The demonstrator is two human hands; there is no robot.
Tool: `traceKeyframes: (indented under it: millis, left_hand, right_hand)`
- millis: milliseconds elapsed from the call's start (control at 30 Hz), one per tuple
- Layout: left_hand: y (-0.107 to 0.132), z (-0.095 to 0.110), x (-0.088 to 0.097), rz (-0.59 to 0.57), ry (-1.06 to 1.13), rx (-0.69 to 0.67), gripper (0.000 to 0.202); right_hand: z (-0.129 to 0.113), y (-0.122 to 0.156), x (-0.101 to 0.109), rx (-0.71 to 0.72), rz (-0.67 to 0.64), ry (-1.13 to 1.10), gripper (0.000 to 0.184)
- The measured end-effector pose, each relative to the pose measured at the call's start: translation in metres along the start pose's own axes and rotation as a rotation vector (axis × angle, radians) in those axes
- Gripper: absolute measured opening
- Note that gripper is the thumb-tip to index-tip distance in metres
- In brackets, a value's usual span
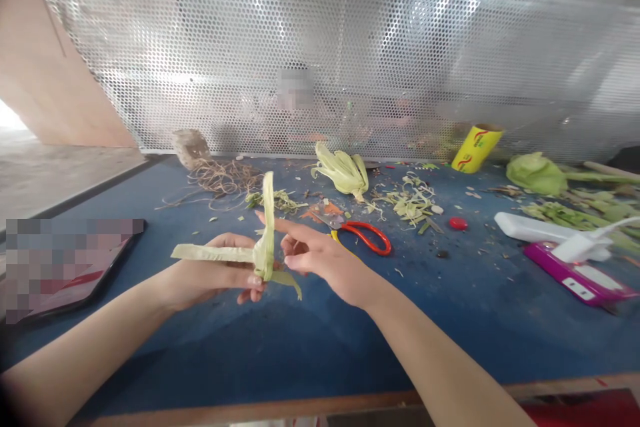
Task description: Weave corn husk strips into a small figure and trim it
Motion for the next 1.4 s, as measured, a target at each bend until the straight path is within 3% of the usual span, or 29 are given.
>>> traceKeyframes:
  millis: [133, 300, 500, 733, 900, 1167, 1400]
  left_hand:
    - [-0.001, -0.001, 0.001, 0.033, -0.022, -0.001, 0.006]
    - [-0.004, -0.002, 0.001, 0.04, -0.028, -0.002, 0.01]
    - [-0.002, -0.003, 0.0, 0.157, -0.108, 0.022, 0.053]
    - [-0.002, -0.003, 0.002, 0.182, -0.203, 0.053, 0.055]
    - [-0.001, -0.002, 0.002, 0.199, -0.195, 0.019, 0.057]
    - [-0.001, -0.003, 0.001, 0.183, -0.211, 0.044, 0.058]
    - [0.002, 0.0, -0.003, 0.13, -0.206, 0.065, 0.058]
  right_hand:
    - [0.003, -0.003, -0.01, 0.034, -0.115, -0.113, 0.046]
    - [0.011, -0.007, -0.018, 0.002, -0.058, -0.124, 0.036]
    - [0.006, -0.007, -0.017, -0.038, -0.079, -0.197, 0.013]
    - [0.013, -0.008, -0.015, -0.17, 0.042, -0.196, 0.012]
    - [0.018, -0.008, -0.006, -0.153, 0.17, -0.228, 0.012]
    - [0.016, -0.009, -0.009, -0.121, 0.131, -0.272, 0.03]
    - [0.014, -0.013, 0.007, -0.046, 0.326, -0.364, 0.023]
Point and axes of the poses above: each hand's wrist, its own y-axis away from the middle knuckle, its own x-axis out of the back of the hand, z = x × y, the point moved 3 cm from there along -y, towards the middle knuckle, and after that the axes turned 1 degree about -z, right-handed, at the moved point
